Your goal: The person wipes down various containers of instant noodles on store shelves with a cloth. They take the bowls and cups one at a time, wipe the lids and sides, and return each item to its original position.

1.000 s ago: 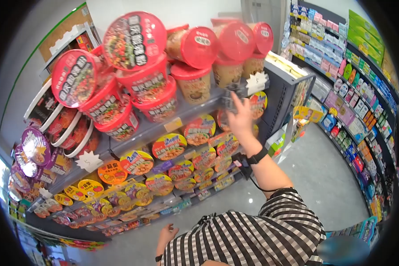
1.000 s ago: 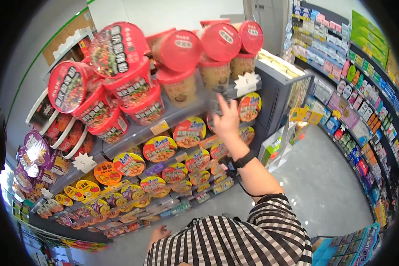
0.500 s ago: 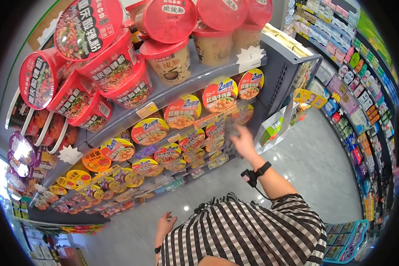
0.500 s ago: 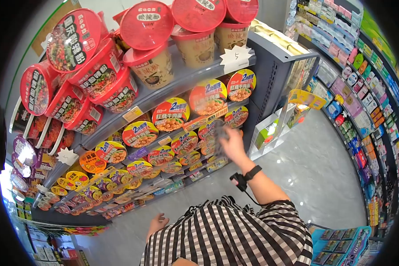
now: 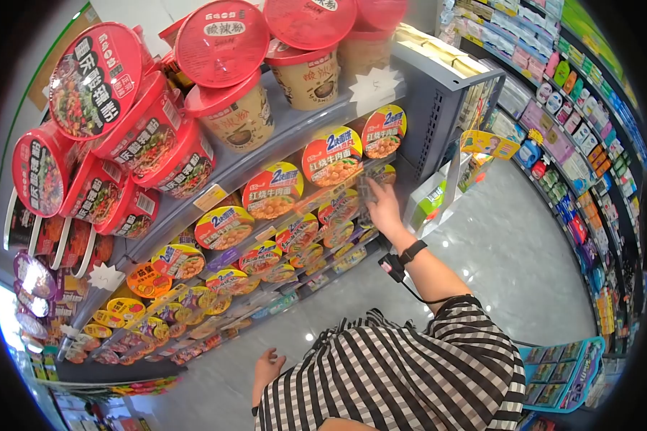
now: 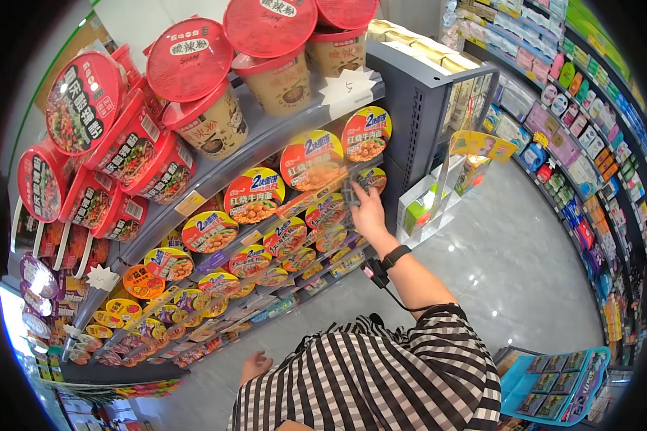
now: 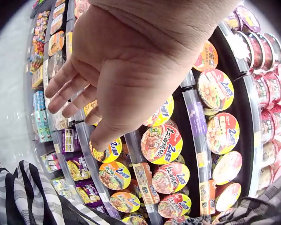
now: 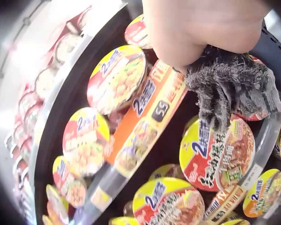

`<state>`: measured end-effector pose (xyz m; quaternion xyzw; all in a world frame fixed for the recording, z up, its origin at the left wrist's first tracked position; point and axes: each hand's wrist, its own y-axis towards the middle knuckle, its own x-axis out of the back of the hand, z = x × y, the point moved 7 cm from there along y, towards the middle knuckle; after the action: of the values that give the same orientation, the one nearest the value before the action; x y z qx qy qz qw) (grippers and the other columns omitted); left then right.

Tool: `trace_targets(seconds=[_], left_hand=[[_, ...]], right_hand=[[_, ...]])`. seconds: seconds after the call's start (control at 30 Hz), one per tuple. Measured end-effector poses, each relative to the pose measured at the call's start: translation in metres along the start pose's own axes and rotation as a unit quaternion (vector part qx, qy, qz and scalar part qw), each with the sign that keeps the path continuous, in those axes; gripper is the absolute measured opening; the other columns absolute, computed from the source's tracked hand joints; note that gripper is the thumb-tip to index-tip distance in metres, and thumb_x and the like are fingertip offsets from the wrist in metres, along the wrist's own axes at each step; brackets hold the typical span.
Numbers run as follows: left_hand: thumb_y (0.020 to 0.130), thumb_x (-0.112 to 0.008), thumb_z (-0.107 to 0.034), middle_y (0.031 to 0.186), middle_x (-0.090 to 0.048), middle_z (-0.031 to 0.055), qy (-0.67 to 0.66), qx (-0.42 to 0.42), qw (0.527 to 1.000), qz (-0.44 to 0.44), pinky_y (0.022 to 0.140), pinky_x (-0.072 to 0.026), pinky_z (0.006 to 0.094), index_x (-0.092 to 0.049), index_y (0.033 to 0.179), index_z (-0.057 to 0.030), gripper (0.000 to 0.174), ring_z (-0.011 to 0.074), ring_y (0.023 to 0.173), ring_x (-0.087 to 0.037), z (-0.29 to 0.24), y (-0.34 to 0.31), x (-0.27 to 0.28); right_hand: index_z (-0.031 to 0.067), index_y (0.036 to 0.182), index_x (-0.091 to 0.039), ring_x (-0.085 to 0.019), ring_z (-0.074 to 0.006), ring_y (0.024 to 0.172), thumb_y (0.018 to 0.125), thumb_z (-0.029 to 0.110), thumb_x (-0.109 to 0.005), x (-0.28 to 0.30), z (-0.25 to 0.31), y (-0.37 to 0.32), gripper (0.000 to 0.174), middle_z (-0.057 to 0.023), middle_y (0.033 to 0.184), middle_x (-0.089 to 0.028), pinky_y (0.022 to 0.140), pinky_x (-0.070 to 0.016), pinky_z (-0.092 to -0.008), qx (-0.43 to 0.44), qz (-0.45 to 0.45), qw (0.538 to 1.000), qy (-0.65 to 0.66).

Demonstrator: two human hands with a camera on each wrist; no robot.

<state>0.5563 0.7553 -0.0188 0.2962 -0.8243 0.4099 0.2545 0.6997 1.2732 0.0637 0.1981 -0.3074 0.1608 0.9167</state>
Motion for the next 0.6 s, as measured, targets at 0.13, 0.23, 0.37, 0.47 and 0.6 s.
trace_targets(seconds=[0.13,0.23,0.37,0.47,0.6], left_hand=[[0.078,-0.070,-0.028,0.108,-0.065,0.0217,0.009,-0.009,1.000,-0.008,0.078,-0.0525,0.0379,-0.058,0.122,-0.0020,0.052,0.0309,0.091,-0.067,0.002,0.007,0.003],[0.080,-0.068,-0.031,0.110,-0.065,0.0206,0.031,-0.004,1.000,0.000,0.080,-0.0518,0.0382,-0.057,0.123,-0.0032,0.053,0.0304,0.092,-0.067,0.004,0.004,0.003],[0.080,-0.068,-0.034,0.110,-0.065,0.0196,0.017,-0.013,1.000,0.004,0.080,-0.0513,0.0387,-0.057,0.123,-0.0044,0.053,0.0305,0.092,-0.067,0.014,0.006,-0.005],[0.080,-0.068,-0.034,0.110,-0.065,0.0202,0.001,-0.009,1.000,-0.011,0.080,-0.0518,0.0393,-0.057,0.123,-0.0047,0.053,0.0312,0.090,-0.067,0.017,0.003,-0.002],[0.079,-0.070,-0.033,0.108,-0.065,0.0209,0.010,-0.003,1.000,-0.028,0.079,-0.0520,0.0399,-0.057,0.123,-0.0041,0.054,0.0315,0.089,-0.067,0.024,-0.007,0.009]], right_hand=[[0.0100,0.134,-0.049,-0.053,-0.0423,0.098,0.078,0.006,-0.060,0.030,-0.039,0.032,0.057,-0.0245,0.108,-0.048,0.088,-0.0449,-0.0433,-0.040,-0.135,0.990,0.020],[0.0076,0.131,-0.051,-0.053,-0.0419,0.101,0.077,0.007,-0.061,0.035,-0.037,0.040,0.055,-0.0259,0.108,-0.052,0.089,-0.0448,-0.0427,-0.023,-0.132,0.991,0.008],[0.0026,0.124,-0.057,-0.054,-0.0358,0.114,0.075,0.006,-0.061,-0.026,-0.001,-0.013,0.049,-0.0216,0.116,-0.060,0.096,-0.0428,-0.0388,0.138,0.153,0.977,0.058],[0.0132,0.123,-0.060,-0.055,-0.0376,0.107,0.073,0.008,-0.069,-0.048,0.075,-0.073,0.051,-0.0194,0.116,-0.058,0.093,-0.0451,-0.0375,0.119,0.382,0.911,0.104],[0.0151,0.134,-0.048,-0.053,-0.0400,0.103,0.075,0.004,-0.066,-0.069,0.130,-0.081,0.063,-0.0210,0.108,-0.052,0.088,-0.0451,-0.0422,0.205,0.220,0.947,0.113]])
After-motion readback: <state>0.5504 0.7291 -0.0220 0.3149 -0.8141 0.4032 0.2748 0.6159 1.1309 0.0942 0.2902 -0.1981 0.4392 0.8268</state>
